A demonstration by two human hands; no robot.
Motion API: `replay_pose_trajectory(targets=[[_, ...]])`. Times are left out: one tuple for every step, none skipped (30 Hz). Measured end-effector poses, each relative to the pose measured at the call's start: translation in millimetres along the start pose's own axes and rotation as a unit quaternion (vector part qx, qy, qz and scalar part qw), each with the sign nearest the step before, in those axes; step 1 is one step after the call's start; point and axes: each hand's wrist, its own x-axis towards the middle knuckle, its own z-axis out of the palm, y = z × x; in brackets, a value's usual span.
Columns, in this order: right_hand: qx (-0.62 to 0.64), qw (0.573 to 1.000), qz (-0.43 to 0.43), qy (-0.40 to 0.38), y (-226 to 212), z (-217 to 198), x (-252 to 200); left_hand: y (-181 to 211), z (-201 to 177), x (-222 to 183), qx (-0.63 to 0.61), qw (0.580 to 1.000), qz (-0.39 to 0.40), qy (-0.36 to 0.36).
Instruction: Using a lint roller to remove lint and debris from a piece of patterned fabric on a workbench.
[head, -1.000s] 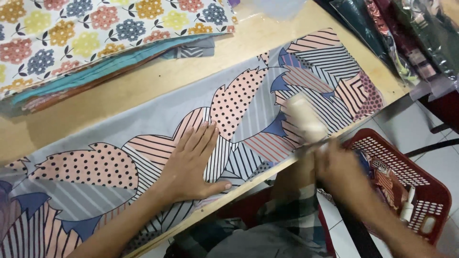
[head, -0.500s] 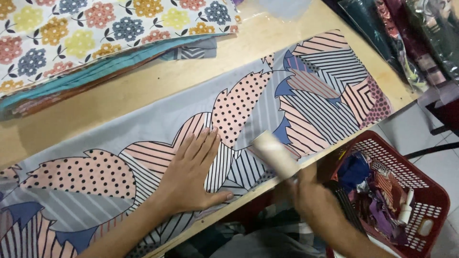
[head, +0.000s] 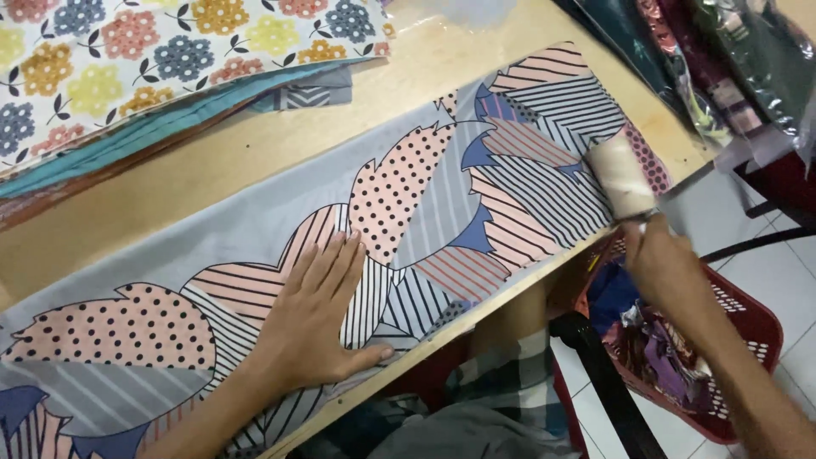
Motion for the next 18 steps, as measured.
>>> replay_pose_trajectory(targets=[[0.002,1.000,0.001,0.002,9,-3,9,2,0,0,0.002,1.000,0.002,0.002],[-0.008,1.000,0.019,0.016,16,-6,18,1,1,0,0.009,1.000,0.000,0.001],[-0.018,0.999,0.037,0.030,24,-9,27,1,1,0,0.017,1.000,-0.002,0.001],[-0.016,0.999,0.037,0.032,27,-13,26,1,1,1,0.019,1.000,-0.001,0.003],[-0.016,0.999,0.022,0.043,30,-17,26,1,1,1,0.022,1.000,0.000,0.007],[-0.017,0.998,0.007,0.054,33,-21,25,2,1,0,0.023,1.000,-0.001,0.012],[-0.017,0.998,0.007,0.056,36,-20,26,1,2,1,0.023,1.000,-0.001,0.014],[-0.005,0.998,0.007,0.067,38,-17,28,1,2,0,0.031,0.999,0.001,0.010],[0.006,0.997,0.007,0.078,40,-14,29,0,2,-1,0.038,0.999,0.002,0.006],[0.008,0.997,0.006,0.079,41,-14,28,1,3,-2,0.040,0.999,0.001,0.006],[0.014,0.997,0.005,0.077,41,-15,27,2,5,-3,0.082,0.997,-0.001,0.016],[0.021,0.997,0.002,0.077,40,-17,27,1,6,-3,0.125,0.992,-0.004,0.027],[0.023,0.997,-0.001,0.080,36,-18,20,1,7,-3,0.129,0.991,-0.007,0.029],[0.021,0.996,-0.019,0.084,32,-20,14,1,8,-4,0.134,0.990,-0.006,0.033],[0.020,0.995,-0.037,0.089,28,-22,8,1,10,-4,0.139,0.990,-0.006,0.038],[0.020,0.995,-0.041,0.090,20,-20,0,1,12,-4,0.141,0.989,-0.009,0.039],[0.037,0.997,-0.031,0.066,12,-17,-7,1,14,-4,0.138,0.989,-0.007,0.048],[0.055,0.997,-0.021,0.040,5,-14,-14,1,17,-4,0.134,0.989,-0.003,0.056]])
